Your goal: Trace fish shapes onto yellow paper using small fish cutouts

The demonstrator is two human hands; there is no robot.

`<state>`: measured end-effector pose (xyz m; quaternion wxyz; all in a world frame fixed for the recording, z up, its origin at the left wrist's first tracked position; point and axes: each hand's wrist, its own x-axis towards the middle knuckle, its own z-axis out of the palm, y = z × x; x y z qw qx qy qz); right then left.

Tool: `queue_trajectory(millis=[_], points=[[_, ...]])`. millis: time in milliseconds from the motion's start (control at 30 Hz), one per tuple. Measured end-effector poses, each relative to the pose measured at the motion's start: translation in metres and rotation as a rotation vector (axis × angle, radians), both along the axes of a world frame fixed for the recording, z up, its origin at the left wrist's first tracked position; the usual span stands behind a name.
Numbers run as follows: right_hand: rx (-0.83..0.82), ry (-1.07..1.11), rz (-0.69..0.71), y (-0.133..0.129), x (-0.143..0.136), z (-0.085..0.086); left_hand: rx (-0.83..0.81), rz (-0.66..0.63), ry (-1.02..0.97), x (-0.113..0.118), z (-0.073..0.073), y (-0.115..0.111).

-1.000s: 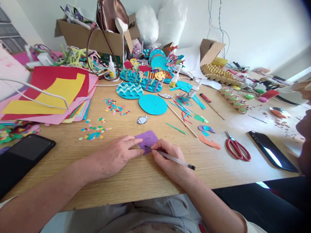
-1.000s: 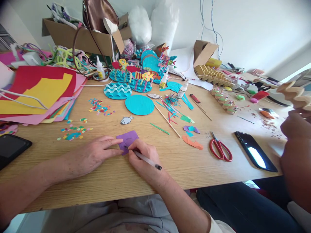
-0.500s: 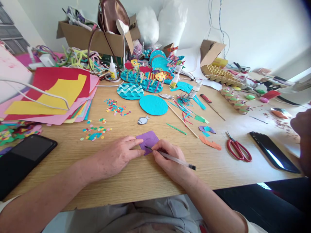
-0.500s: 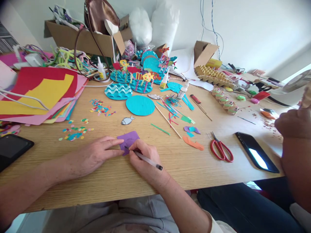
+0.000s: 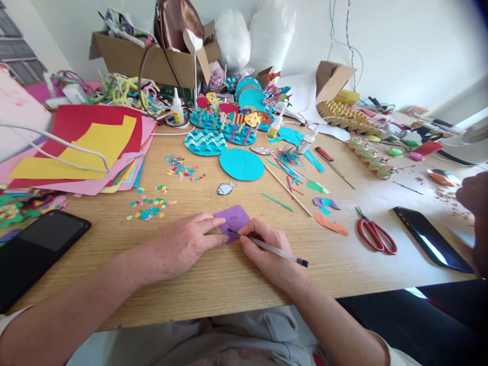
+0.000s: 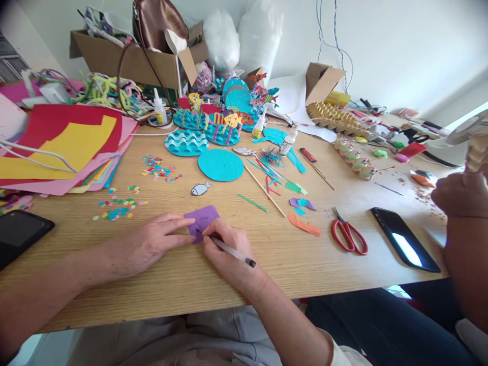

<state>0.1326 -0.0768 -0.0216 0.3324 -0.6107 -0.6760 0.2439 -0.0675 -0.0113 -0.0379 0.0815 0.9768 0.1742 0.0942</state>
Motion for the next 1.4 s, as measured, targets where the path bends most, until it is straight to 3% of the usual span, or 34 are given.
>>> queue_trajectory(millis=[1400], points=[[0.023, -0.003, -0.002, -0.0004, 0.0005, -0.0019, 0.011, 0.010, -0.016, 0.0007, 0.0011, -0.0010]])
